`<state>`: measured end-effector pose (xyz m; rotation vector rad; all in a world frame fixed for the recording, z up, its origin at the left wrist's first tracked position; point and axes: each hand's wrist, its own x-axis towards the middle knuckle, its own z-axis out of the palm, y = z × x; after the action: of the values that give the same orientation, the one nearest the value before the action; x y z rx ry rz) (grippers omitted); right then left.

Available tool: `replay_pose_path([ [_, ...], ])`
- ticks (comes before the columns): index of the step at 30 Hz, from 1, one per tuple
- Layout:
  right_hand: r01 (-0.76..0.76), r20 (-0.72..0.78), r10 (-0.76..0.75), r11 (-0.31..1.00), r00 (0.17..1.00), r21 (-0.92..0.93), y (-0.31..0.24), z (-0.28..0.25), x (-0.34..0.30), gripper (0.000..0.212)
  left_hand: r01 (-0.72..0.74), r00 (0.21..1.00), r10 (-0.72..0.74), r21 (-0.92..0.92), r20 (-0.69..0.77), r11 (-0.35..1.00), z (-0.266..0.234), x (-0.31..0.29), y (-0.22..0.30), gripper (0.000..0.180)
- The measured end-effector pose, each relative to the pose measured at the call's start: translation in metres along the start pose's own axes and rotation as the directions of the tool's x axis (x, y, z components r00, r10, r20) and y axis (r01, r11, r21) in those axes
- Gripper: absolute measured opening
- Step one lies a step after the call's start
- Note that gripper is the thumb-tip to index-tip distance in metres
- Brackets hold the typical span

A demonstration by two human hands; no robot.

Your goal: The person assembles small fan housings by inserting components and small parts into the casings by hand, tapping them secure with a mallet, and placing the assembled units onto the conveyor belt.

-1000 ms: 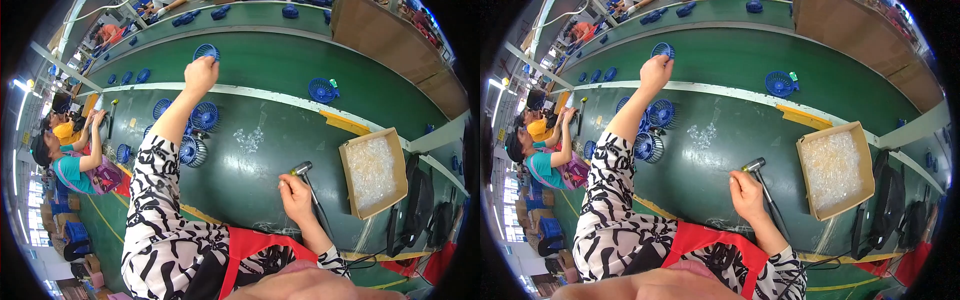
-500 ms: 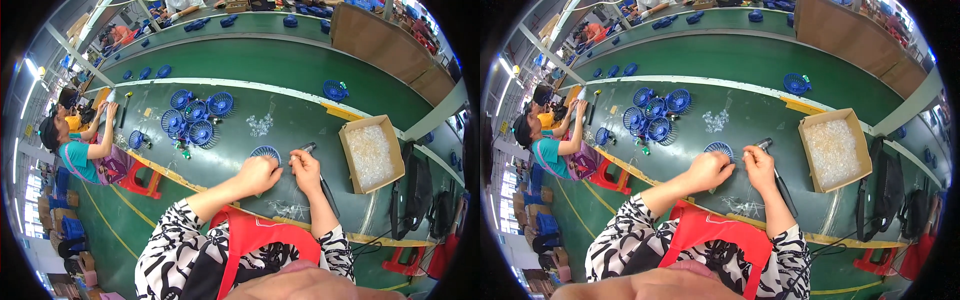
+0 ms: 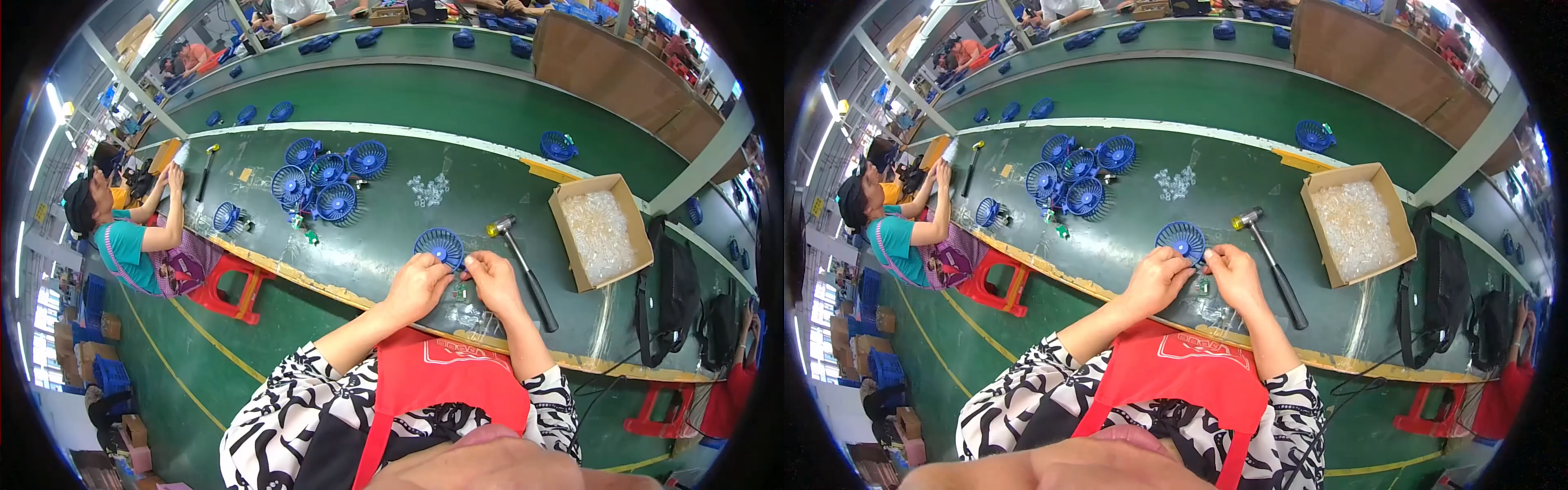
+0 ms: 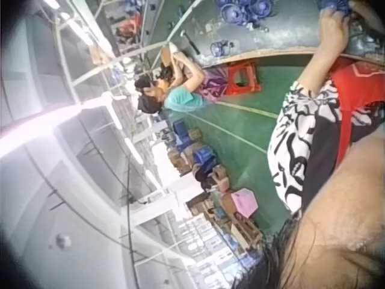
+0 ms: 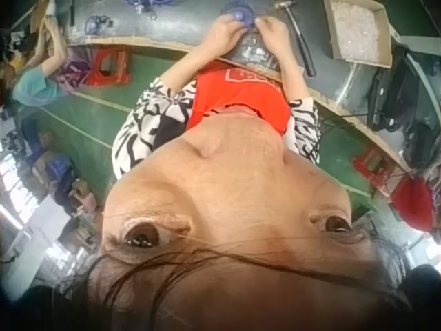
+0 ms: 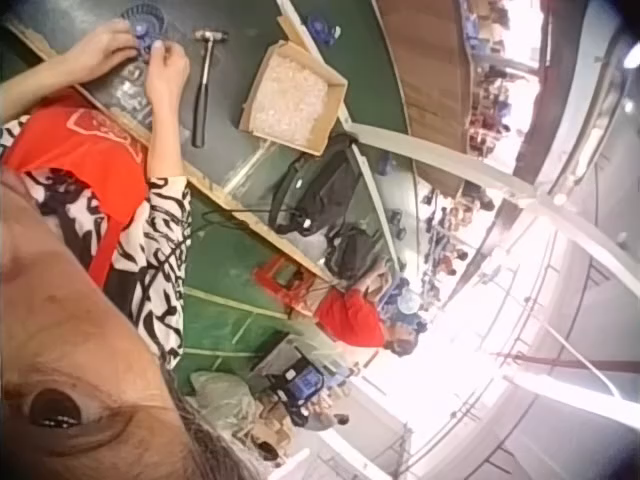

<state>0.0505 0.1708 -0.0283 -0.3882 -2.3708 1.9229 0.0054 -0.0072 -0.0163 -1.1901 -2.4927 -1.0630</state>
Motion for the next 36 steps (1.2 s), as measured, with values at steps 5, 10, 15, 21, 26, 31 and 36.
replay_pose_path([
  [5, -0.156, 0.034, 0.152, 0.975, 0.988, 0.158, -0.016, 0.006, -0.028, 0.041, -0.007, 1.0, 0.006, -0.046, -0.015, 0.999, 0.003, 0.001, 0.009, 0.009],
  [10, -0.178, 0.031, 0.175, 0.957, 0.984, 0.229, 0.005, 0.009, -0.032, 0.014, -0.035, 0.995, 0.017, -0.177, -0.1, 0.983, 0.009, 0.001, 0.001, 0.015],
  [15, -0.096, 0.031, 0.091, 0.959, 0.995, 0.268, -0.003, 0.01, -0.031, 0.012, 0.041, 0.998, -0.049, -0.209, -0.035, 0.977, 0.008, 0.002, 0.0, 0.038],
  [21, -0.129, 0.061, 0.116, 0.942, 0.991, 0.311, -0.005, 0.009, -0.028, 0.015, 0.124, 0.987, -0.143, -0.23, -0.071, 0.965, 0.005, 0.01, -0.003, 0.043],
  [26, -0.116, 0.07, 0.099, 0.944, 0.993, 0.309, -0.007, 0.011, -0.03, 0.015, 0.148, 0.982, -0.171, -0.244, -0.077, 0.958, 0.006, 0.01, -0.002, 0.044],
  [31, -0.087, 0.07, 0.074, 0.972, 0.995, 0.219, -0.015, 0.009, -0.03, 0.017, 0.112, 0.988, -0.129, -0.193, -0.083, 0.975, 0.007, 0.007, -0.001, 0.045],
  [36, -0.044, 0.076, 0.033, 0.987, 0.997, 0.154, -0.011, 0.01, -0.034, 0.019, 0.185, 0.974, -0.213, -0.281, -0.073, 0.942, 0.003, 0.009, -0.001, 0.047],
])
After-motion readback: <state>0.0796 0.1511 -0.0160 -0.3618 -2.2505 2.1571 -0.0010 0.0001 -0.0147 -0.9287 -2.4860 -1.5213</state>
